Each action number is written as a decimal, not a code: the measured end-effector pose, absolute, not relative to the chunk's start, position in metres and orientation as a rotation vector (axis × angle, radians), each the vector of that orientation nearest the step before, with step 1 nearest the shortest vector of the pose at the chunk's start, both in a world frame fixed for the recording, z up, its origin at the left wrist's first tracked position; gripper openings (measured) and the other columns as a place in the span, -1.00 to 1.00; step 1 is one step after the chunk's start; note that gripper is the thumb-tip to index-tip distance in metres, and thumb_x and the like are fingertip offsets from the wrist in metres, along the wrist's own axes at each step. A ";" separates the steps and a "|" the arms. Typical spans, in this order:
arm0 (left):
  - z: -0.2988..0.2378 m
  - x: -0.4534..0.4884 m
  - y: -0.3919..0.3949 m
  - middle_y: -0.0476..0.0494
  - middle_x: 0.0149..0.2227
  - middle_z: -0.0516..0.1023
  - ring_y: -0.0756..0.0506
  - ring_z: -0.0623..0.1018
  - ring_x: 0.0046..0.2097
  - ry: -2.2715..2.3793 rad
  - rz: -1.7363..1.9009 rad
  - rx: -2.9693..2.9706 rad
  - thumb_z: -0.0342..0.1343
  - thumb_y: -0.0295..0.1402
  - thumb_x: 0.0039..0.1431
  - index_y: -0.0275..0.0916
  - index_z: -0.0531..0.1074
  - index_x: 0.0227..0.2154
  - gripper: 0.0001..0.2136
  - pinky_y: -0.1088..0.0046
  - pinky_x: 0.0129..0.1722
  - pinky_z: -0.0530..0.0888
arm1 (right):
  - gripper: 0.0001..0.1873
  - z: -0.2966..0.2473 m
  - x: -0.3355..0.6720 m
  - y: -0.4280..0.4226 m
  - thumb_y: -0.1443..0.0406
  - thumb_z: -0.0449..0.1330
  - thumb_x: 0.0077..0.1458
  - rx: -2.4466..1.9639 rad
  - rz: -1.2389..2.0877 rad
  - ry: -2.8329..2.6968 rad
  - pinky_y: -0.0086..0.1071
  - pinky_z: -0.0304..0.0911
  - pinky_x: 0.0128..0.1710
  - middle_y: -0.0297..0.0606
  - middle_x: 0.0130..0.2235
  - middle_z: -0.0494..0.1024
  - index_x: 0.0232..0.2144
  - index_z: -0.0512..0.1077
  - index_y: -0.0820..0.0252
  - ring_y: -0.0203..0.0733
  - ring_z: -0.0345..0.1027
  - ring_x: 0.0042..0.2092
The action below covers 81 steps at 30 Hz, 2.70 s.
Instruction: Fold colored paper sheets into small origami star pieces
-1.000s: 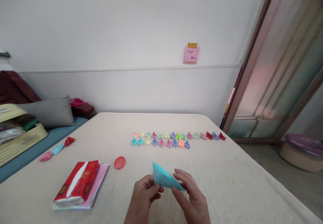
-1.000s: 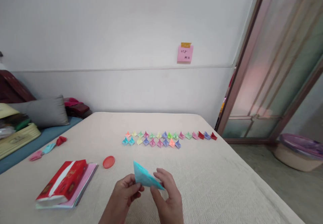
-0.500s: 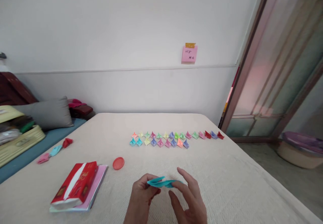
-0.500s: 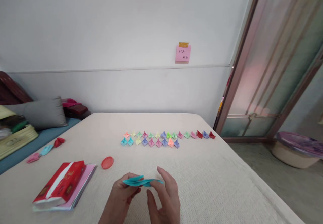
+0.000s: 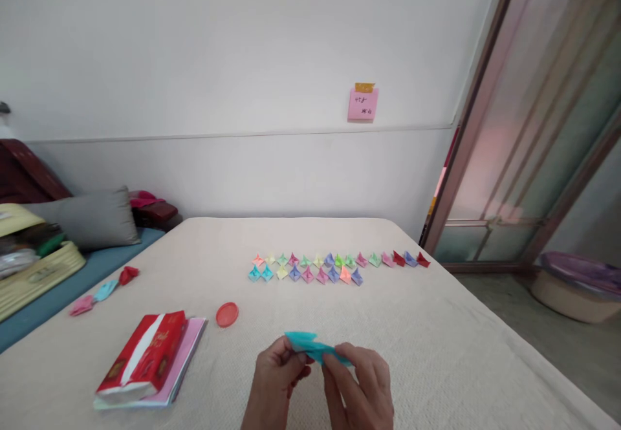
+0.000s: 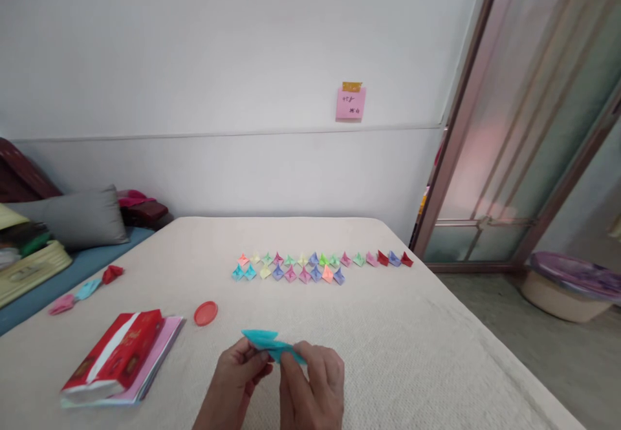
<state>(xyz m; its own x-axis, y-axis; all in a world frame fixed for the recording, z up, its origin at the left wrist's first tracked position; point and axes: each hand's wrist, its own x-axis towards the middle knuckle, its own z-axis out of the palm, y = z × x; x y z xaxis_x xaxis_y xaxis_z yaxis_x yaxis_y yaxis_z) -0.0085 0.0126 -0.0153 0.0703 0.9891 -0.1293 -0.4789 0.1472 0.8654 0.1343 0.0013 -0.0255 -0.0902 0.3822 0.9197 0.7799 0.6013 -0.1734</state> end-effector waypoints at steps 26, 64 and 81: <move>-0.003 -0.012 0.009 -0.07 -0.35 0.61 -0.11 0.50 -0.30 1.009 1.205 1.267 0.10 -0.50 -0.02 -0.18 0.58 -0.30 -0.76 0.42 -0.23 0.39 | -0.67 -0.025 0.139 0.003 0.52 -0.01 0.07 -0.919 0.132 -1.861 -0.50 0.39 -0.23 -0.19 -0.20 0.55 -0.19 0.41 0.14 -0.22 0.48 -0.18; 0.000 -0.031 0.007 0.06 -0.60 0.33 0.02 0.31 -0.51 1.025 1.108 0.968 0.03 -0.56 -0.17 -0.28 0.34 -0.59 -0.92 0.46 -0.44 0.36 | -0.75 -0.033 0.135 0.011 0.36 0.23 -0.09 -0.987 0.985 -1.397 -0.45 0.26 -0.45 -0.29 -0.39 0.48 -0.68 0.24 0.17 -0.22 0.33 -0.40; -0.019 -0.022 0.013 0.11 -0.62 0.22 0.04 0.19 -0.51 1.048 1.208 1.161 0.17 -0.51 -0.15 -0.28 0.35 -0.61 -0.90 0.53 -0.50 0.15 | -0.84 -0.031 0.130 0.012 0.42 0.18 -0.28 -0.998 1.310 -1.050 -0.50 0.02 -0.56 -0.48 -0.58 0.29 -0.53 0.29 0.15 -0.34 0.13 -0.53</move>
